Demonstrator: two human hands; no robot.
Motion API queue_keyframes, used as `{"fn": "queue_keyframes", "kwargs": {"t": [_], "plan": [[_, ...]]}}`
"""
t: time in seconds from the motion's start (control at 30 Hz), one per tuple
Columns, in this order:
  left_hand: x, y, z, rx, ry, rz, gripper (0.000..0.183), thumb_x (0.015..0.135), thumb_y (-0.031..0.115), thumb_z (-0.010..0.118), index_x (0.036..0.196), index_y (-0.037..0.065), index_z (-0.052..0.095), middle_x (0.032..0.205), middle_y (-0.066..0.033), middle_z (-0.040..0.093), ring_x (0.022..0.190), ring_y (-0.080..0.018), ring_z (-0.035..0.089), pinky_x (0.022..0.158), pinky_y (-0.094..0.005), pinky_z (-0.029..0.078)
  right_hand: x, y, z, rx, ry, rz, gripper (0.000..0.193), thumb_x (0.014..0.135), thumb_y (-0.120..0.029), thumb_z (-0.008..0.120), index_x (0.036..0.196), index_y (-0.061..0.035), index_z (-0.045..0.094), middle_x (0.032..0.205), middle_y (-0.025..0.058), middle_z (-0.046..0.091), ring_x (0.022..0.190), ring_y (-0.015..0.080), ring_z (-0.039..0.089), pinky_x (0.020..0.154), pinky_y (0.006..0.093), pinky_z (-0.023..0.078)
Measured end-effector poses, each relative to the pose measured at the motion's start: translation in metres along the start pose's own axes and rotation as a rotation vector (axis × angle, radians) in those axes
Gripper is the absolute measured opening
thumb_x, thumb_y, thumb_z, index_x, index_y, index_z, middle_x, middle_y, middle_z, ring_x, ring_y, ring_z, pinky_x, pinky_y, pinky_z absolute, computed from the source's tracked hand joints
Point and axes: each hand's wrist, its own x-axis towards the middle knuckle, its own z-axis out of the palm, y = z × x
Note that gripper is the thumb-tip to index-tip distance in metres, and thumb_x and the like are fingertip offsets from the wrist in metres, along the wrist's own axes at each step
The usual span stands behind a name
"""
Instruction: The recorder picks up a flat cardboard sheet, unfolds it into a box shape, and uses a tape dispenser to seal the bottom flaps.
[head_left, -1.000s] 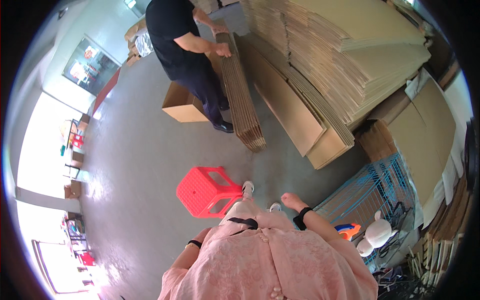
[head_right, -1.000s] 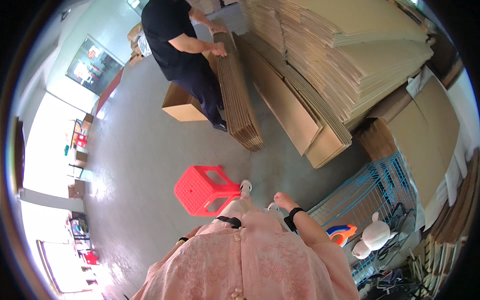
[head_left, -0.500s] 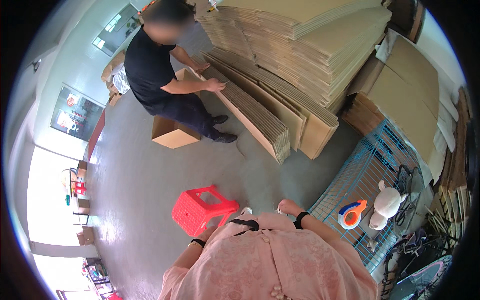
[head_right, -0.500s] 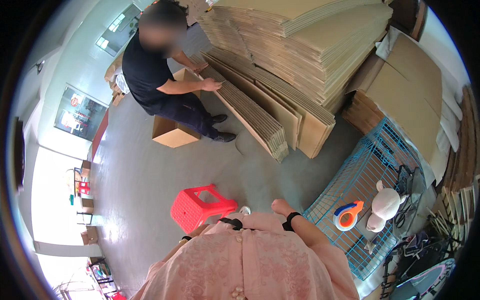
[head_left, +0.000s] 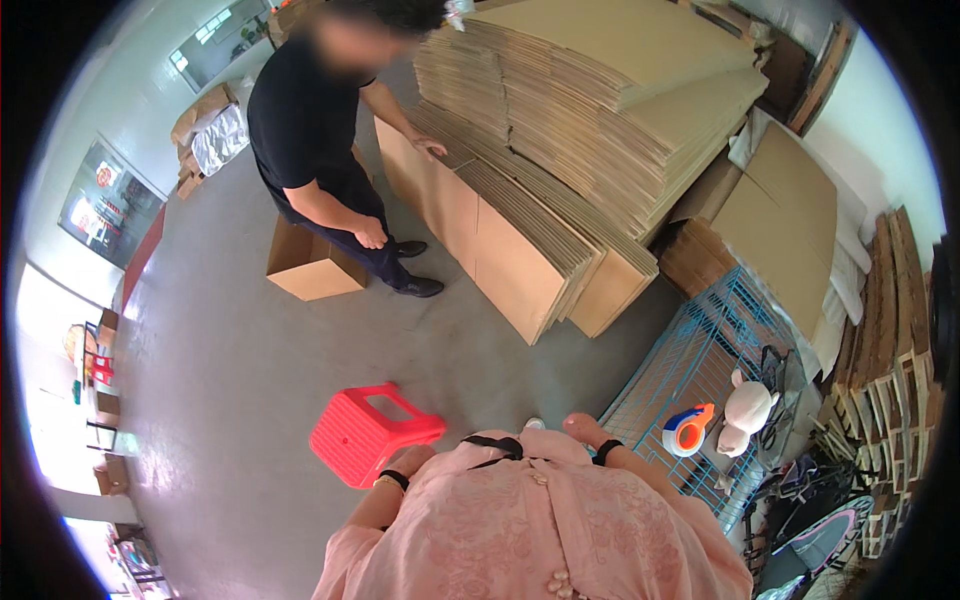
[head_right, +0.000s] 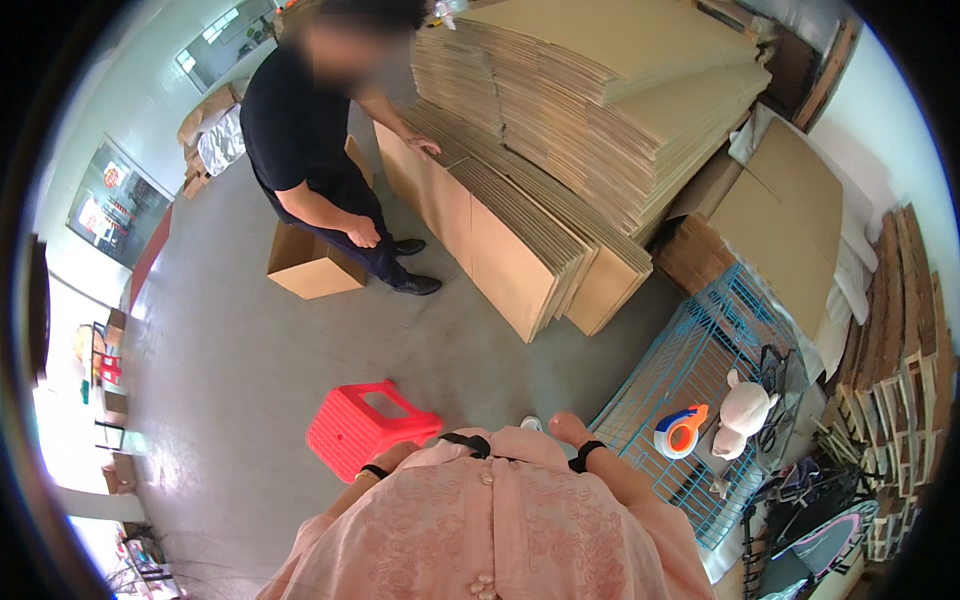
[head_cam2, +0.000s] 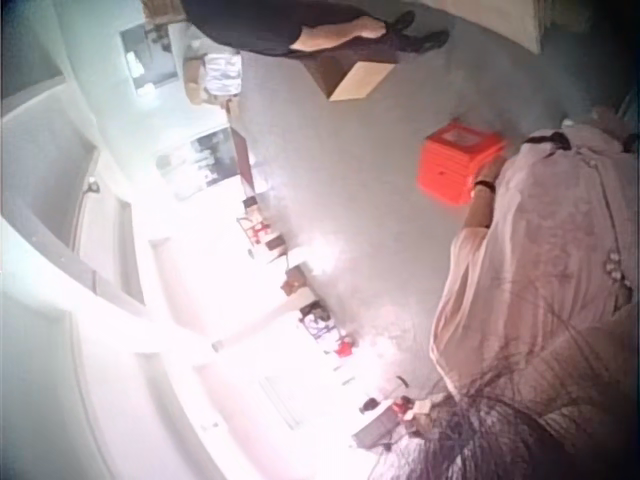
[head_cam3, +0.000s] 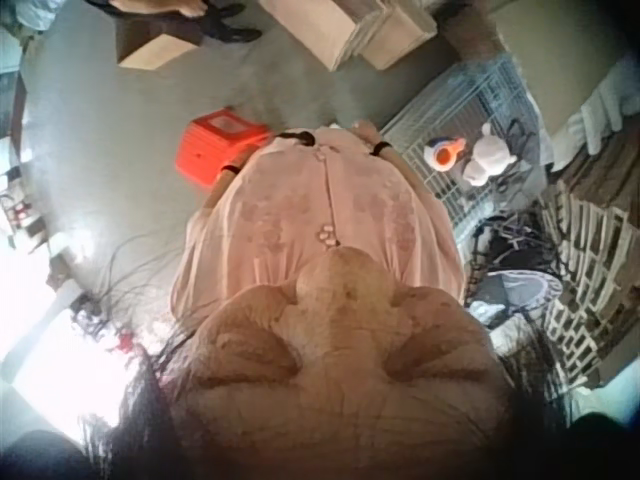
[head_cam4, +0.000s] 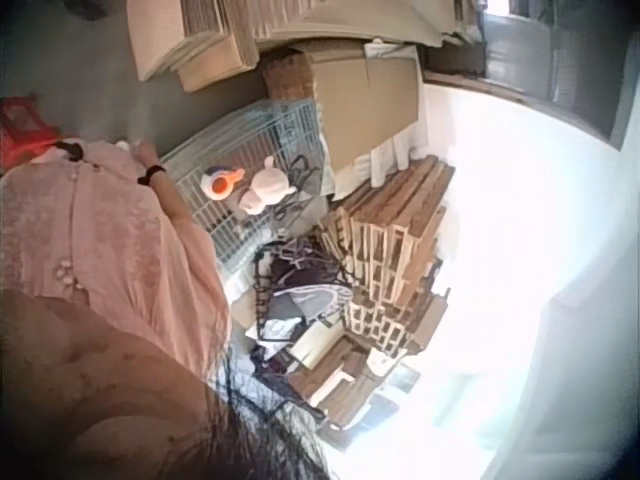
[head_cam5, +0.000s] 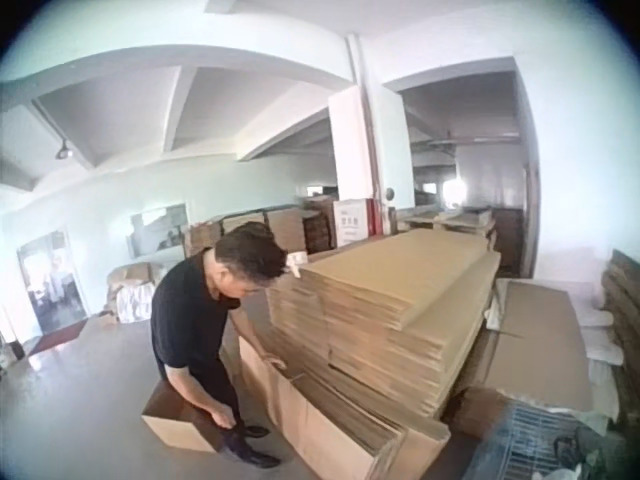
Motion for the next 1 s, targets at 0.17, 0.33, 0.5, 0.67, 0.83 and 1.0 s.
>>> {"fn": "queue_keyframes", "kwargs": {"t": [0.17,0.33,0.5,0.67,0.83,1.0], "plan": [[-0.048,-0.034,0.018,0.056,0.146,0.034,0.024,0.084,0.030,0.061,0.081,0.009,0.073,0.088,-0.0175,0.071,0.088,-0.0356,0.069,0.073,-0.0454,0.055,0.008,-0.034,0.006,-0.171,-0.121,-0.058,0.030,0.082,-0.025,0.054,0.083,-0.0002,0.071,0.094,0.0257,0.067,0.086,0.0461,0.063,0.076,0.0520,0.051],[-0.088,-0.044,0.012,0.011,0.096,-0.074,0.026,0.082,0.032,0.063,0.083,0.008,0.073,0.087,-0.0167,0.072,0.084,-0.0355,0.070,0.071,-0.0454,0.056,0.012,-0.063,0.019,-0.295,-0.116,-0.319,0.026,0.081,-0.023,0.056,0.083,-0.0028,0.072,0.091,0.0211,0.069,0.083,0.0403,0.066,0.070,0.0494,0.053],[-0.106,-0.069,0.017,-0.261,-0.059,-0.325,0.028,0.086,0.030,0.057,0.090,0.006,0.072,0.094,-0.0208,0.070,0.092,-0.0376,0.067,0.077,-0.0471,0.053,0.013,-0.085,0.046,-0.156,-0.020,-0.315,0.029,0.082,-0.028,0.057,0.081,-0.0027,0.071,0.088,0.0212,0.069,0.082,0.0399,0.067,0.068,0.0491,0.053],[-0.122,-0.111,0.036,-0.254,-0.169,-0.351,0.029,0.089,0.028,0.054,0.092,0.005,0.071,0.094,-0.0222,0.070,0.093,-0.0386,0.066,0.078,-0.0482,0.052,0.003,-0.127,0.063,0.281,0.057,-0.154,0.032,0.084,-0.033,0.056,0.080,-0.0042,0.070,0.087,0.0222,0.068,0.081,0.0401,0.066,0.068,0.0480,0.052],[-0.099,-0.138,0.043,0.002,-0.113,-0.061,0.027,0.088,0.027,0.054,0.087,0.006,0.070,0.089,-0.0201,0.070,0.090,-0.0379,0.067,0.074,-0.0485,0.053,-0.005,-0.129,0.070,0.019,-0.258,0.099,0.032,0.089,-0.035,0.059,0.101,-0.0077,0.069,0.102,0.0171,0.069,0.093,0.0348,0.065,0.078,0.0414,0.051],[-0.087,-0.157,0.054,0.191,-0.103,0.019,0.029,0.090,0.030,0.052,0.094,0.008,0.070,0.093,-0.0202,0.070,0.093,-0.0366,0.067,0.079,-0.0487,0.053,-0.041,-0.152,0.065,0.194,-0.056,0.181,0.035,0.088,-0.038,0.055,0.096,-0.0061,0.069,0.099,0.0209,0.068,0.093,0.0385,0.064,0.079,0.0458,0.049]]}}
